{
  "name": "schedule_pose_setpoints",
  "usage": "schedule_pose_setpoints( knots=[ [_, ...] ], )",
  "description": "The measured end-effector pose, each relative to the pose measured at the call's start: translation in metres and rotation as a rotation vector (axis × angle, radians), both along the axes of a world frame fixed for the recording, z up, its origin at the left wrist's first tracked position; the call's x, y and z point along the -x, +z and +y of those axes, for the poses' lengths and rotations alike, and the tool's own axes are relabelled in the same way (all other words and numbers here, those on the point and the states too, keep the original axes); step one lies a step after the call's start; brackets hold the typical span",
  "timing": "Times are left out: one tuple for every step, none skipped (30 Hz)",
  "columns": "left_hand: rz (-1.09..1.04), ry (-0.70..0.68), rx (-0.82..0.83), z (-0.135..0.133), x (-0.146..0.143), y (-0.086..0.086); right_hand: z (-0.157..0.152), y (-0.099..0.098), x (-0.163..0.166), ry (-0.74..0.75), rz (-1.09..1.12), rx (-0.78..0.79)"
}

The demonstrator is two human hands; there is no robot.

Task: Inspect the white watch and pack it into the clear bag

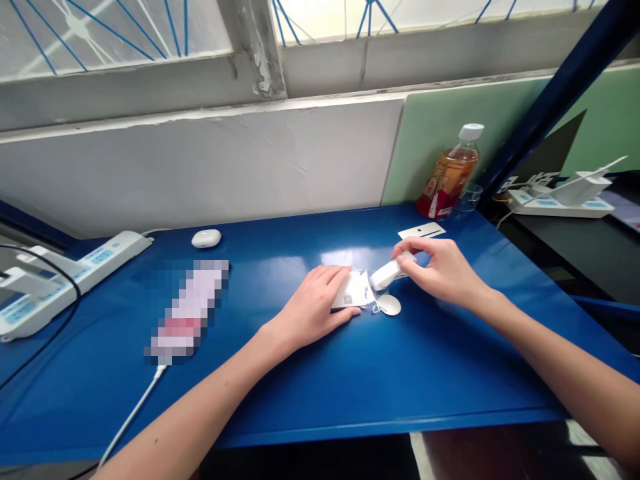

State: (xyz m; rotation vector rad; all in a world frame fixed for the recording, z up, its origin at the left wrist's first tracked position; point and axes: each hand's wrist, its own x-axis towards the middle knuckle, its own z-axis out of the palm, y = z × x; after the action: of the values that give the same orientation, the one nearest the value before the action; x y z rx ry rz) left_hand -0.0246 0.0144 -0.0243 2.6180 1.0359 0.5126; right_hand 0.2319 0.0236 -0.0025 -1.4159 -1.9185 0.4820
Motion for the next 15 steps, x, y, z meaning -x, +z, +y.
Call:
schedule_pose_setpoints(
  knots=[
    [-0.003,0.008,0.007,0.000,0.000,0.001,0.000,-0.001,-0.001,-0.017,-0.031,-0.004],
    [-0.008,0.024,0.012,0.000,-0.001,0.001,0.001,-0.002,-0.001,-0.025,-0.045,-0.001],
    [-0.015,0.038,0.016,-0.001,-0.001,0.001,0.001,-0.003,-0.001,-0.028,-0.047,0.009],
    [-0.026,0.053,0.017,-0.001,-0.001,0.001,0.002,-0.003,-0.001,-0.026,-0.037,0.026],
    [-0.039,0.063,0.016,-0.001,0.000,0.001,0.002,-0.004,-0.001,-0.021,-0.016,0.048],
    [-0.053,0.068,0.011,-0.001,0.000,0.000,0.003,-0.005,0.000,-0.012,0.012,0.073],
    [-0.066,0.070,0.003,-0.001,0.000,-0.001,0.003,-0.005,0.001,0.003,0.045,0.103],
    [-0.078,0.072,-0.009,0.000,0.000,-0.002,0.003,-0.006,0.002,0.023,0.081,0.131],
    [-0.089,0.075,-0.024,0.000,0.000,-0.002,0.002,-0.007,0.003,0.046,0.113,0.156],
    [-0.096,0.080,-0.037,0.000,0.001,-0.003,0.002,-0.008,0.004,0.068,0.134,0.173],
    [-0.102,0.084,-0.050,0.001,0.001,-0.004,0.001,-0.009,0.006,0.087,0.140,0.180],
    [-0.104,0.086,-0.061,0.002,0.001,-0.004,0.000,-0.010,0.007,0.100,0.129,0.176],
    [-0.103,0.085,-0.070,0.002,0.001,-0.005,-0.001,-0.011,0.008,0.109,0.106,0.156],
    [-0.099,0.080,-0.076,0.003,0.002,-0.005,-0.002,-0.011,0.009,0.117,0.077,0.128],
    [-0.094,0.073,-0.081,0.003,0.002,-0.005,-0.003,-0.012,0.010,0.124,0.048,0.099]
  ],
)
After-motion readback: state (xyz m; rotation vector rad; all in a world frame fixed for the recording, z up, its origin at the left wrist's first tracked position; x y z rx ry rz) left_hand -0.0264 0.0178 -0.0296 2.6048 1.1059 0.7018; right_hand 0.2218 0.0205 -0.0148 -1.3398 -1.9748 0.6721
